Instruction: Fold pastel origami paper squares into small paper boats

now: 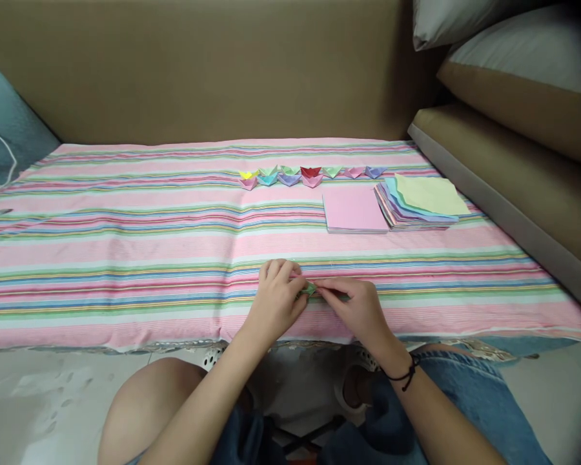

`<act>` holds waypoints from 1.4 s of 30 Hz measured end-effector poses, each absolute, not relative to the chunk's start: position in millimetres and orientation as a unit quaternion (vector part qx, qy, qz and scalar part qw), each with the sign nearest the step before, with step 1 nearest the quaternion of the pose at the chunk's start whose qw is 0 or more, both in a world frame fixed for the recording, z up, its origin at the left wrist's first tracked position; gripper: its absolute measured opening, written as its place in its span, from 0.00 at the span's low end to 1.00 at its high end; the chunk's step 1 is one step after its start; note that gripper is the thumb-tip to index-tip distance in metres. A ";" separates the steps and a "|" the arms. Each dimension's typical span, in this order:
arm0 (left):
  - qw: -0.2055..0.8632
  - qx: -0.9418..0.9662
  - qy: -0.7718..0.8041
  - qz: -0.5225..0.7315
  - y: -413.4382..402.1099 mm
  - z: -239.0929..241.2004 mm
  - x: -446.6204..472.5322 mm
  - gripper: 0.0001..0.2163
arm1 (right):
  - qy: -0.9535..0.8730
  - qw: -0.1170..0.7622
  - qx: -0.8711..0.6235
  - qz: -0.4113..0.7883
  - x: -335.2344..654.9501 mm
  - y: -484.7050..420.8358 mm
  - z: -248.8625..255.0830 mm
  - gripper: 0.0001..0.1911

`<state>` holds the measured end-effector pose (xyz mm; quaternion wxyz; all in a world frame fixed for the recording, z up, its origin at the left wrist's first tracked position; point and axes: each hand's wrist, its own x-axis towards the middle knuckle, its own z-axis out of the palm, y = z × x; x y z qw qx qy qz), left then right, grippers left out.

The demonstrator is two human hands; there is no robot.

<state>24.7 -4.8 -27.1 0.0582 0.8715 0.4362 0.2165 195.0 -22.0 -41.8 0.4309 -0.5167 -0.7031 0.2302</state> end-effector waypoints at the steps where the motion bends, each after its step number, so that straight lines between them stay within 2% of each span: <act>1: 0.072 0.870 0.434 0.222 -4.7 -27.2 24.7 0.05 | -0.704 0.429 -0.517 0.229 195.1 -21.9 -41.7 0.10; 14: 0.059 0.849 0.478 0.219 -10.4 -30.7 25.6 0.02 | -0.701 0.418 -0.523 0.245 194.9 -23.3 -40.7 0.08; 18: 0.071 0.836 0.489 0.238 -12.2 -35.7 27.4 0.04 | -0.712 0.418 -0.494 0.273 190.7 -19.8 -36.0 0.11; 21: 0.066 0.832 0.493 0.244 -13.0 -38.3 28.7 0.04 | -0.756 0.375 -0.470 0.260 188.9 -11.7 -28.6 0.12; 26: 0.043 0.821 0.502 0.269 -17.9 -36.8 27.9 0.04 | -0.827 0.242 -0.448 0.237 186.7 3.4 -15.7 0.13; 32: 0.057 0.821 0.485 0.297 -23.0 -35.8 23.9 0.04 | -0.837 0.190 -0.454 0.240 184.0 2.6 -8.5 0.09; 37: 0.074 0.810 0.491 0.312 -24.8 -36.0 21.3 0.05 | -0.816 0.193 -0.489 0.240 183.8 -1.3 -10.4 0.06; 42: 0.095 0.804 0.499 0.310 -27.0 -33.1 20.1 0.06 | -0.798 0.227 -0.495 0.259 184.0 -0.7 -15.6 0.11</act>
